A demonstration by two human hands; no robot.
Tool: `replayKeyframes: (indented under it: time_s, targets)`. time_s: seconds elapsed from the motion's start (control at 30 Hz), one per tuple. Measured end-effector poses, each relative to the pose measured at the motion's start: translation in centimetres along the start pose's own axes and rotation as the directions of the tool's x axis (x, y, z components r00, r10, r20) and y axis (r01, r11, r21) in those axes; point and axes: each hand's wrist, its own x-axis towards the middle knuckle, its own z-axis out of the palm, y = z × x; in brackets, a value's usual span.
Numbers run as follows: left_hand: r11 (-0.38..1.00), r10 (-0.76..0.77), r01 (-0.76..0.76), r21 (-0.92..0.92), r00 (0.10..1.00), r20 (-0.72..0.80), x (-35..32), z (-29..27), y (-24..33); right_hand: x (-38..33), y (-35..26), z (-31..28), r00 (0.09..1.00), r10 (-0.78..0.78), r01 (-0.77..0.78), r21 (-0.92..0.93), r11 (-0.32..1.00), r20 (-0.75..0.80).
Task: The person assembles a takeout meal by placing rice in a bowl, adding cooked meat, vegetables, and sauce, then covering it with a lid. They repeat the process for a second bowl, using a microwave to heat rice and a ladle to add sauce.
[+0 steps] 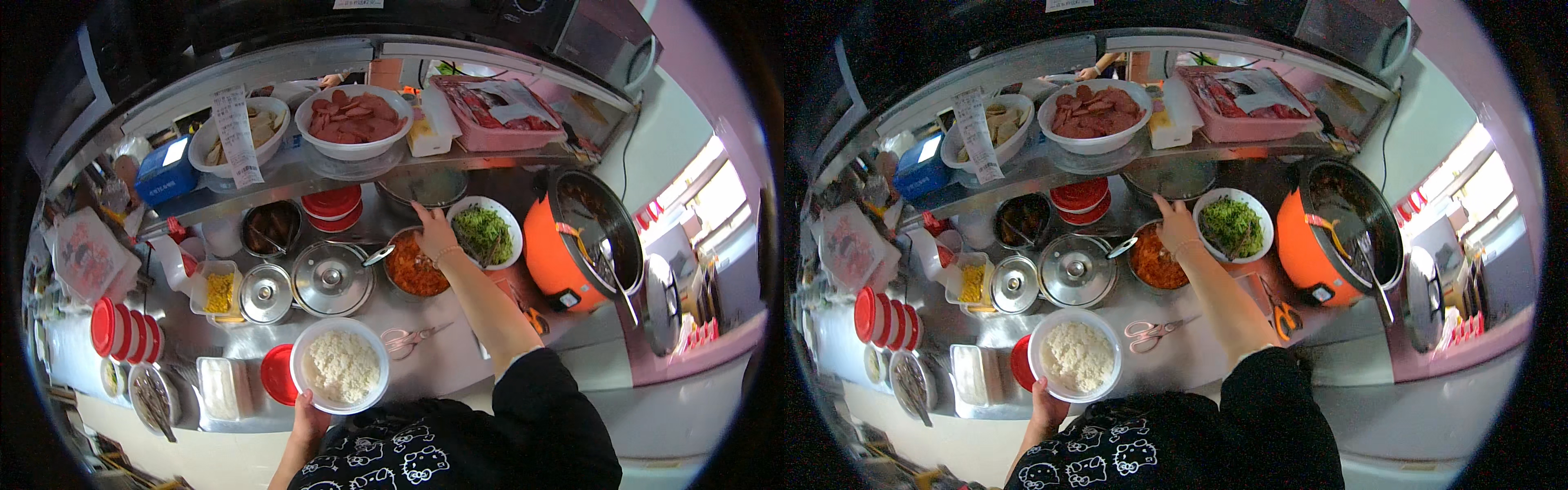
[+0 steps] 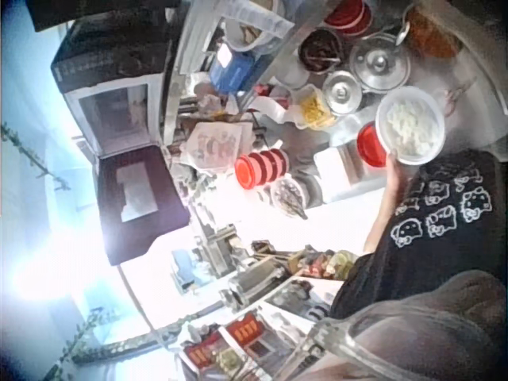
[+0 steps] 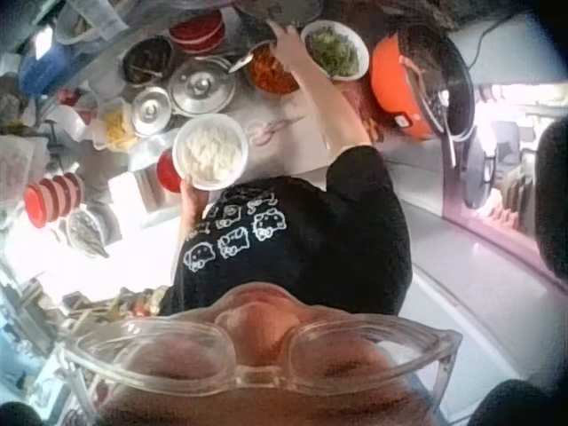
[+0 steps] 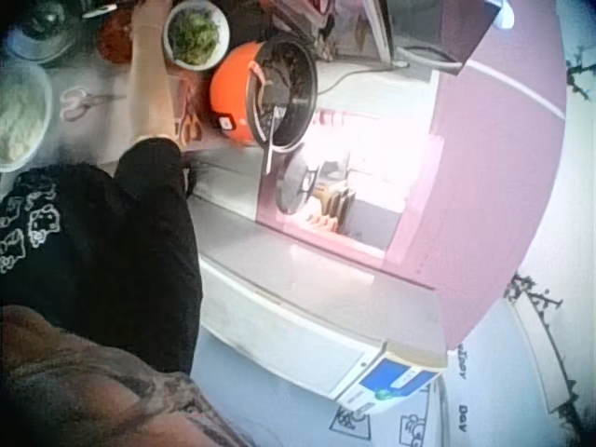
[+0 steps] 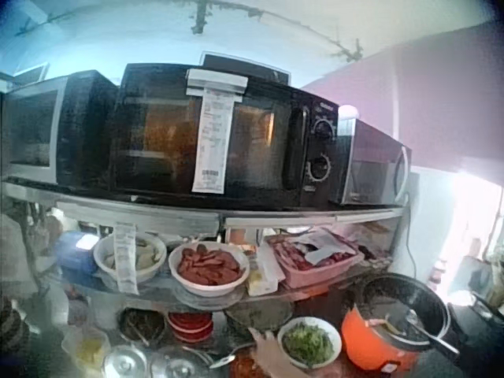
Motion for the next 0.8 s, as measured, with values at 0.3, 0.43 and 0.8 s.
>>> replayKeyframes:
  time_s: [0.3, 0.43, 0.8]
  targets:
    - [0.981, 0.040, -0.068, -0.180, 0.986, -0.160, 1.8, 6.0, -7.4, 10.8, 5.7, -2.2, 0.906, -0.401, 0.423, -0.273, 0.864, 0.136]
    - [0.992, 0.015, -0.045, -0.119, 0.971, -0.239, 1.2, 6.9, -8.1, 13.1, 9.5, -4.8, 0.928, -0.312, 0.359, -0.270, 0.893, 0.203]
    - [0.984, 0.090, -0.123, -0.131, 0.967, -0.236, 2.7, 8.3, -7.8, 6.1, 13.9, -4.8, 0.843, -0.399, 0.386, -0.112, 0.916, -0.361]
